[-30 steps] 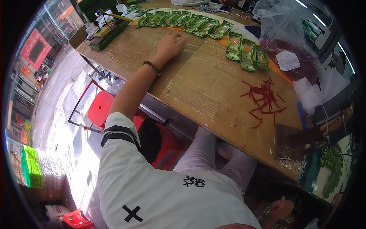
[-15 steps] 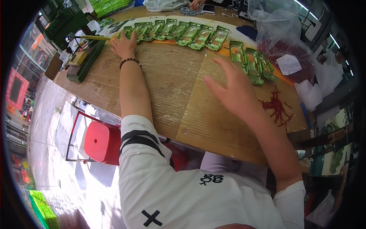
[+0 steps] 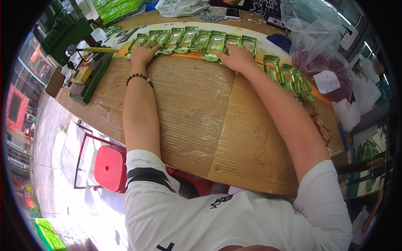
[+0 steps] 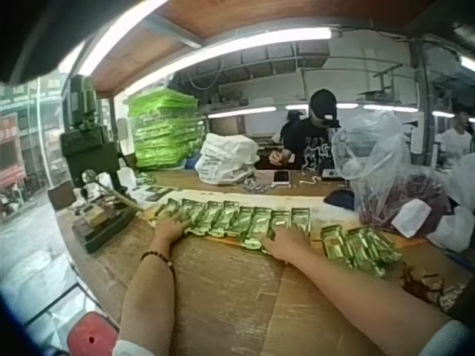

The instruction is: The person assembles green plastic frames by inserting red plastic strips into slots. They pick up a frame, insert a strip, and place the finished unit on a table, repeating this process for multiple items.

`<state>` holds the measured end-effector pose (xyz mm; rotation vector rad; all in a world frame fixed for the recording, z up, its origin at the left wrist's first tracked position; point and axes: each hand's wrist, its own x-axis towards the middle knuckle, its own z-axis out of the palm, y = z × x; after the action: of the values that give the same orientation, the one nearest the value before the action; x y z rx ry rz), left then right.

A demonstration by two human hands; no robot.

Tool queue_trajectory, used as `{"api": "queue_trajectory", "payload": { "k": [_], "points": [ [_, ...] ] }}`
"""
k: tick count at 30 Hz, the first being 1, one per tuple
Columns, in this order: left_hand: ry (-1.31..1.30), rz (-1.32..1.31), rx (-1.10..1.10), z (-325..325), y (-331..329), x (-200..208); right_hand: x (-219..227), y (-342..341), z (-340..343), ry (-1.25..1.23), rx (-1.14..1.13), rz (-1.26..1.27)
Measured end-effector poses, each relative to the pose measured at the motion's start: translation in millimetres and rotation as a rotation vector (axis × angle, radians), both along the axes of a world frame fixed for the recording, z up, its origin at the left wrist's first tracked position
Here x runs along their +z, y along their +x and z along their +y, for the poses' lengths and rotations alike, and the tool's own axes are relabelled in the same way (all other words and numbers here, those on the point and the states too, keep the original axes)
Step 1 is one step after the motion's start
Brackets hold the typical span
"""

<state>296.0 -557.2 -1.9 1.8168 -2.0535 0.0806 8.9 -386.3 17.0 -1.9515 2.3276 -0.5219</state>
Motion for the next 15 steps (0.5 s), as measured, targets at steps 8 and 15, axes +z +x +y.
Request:
{"api": "queue_trajectory", "payload": {
  "k": [8, 15],
  "points": [
    [0.026, 0.074, -0.070, 6, 12, -1, 2, 3, 25, 0.005, -0.060, -0.037],
    [0.007, 0.165, -0.107, 44, 31, -5, -2, 10, 62, -0.007, -0.031, -0.025]
  ]
}}
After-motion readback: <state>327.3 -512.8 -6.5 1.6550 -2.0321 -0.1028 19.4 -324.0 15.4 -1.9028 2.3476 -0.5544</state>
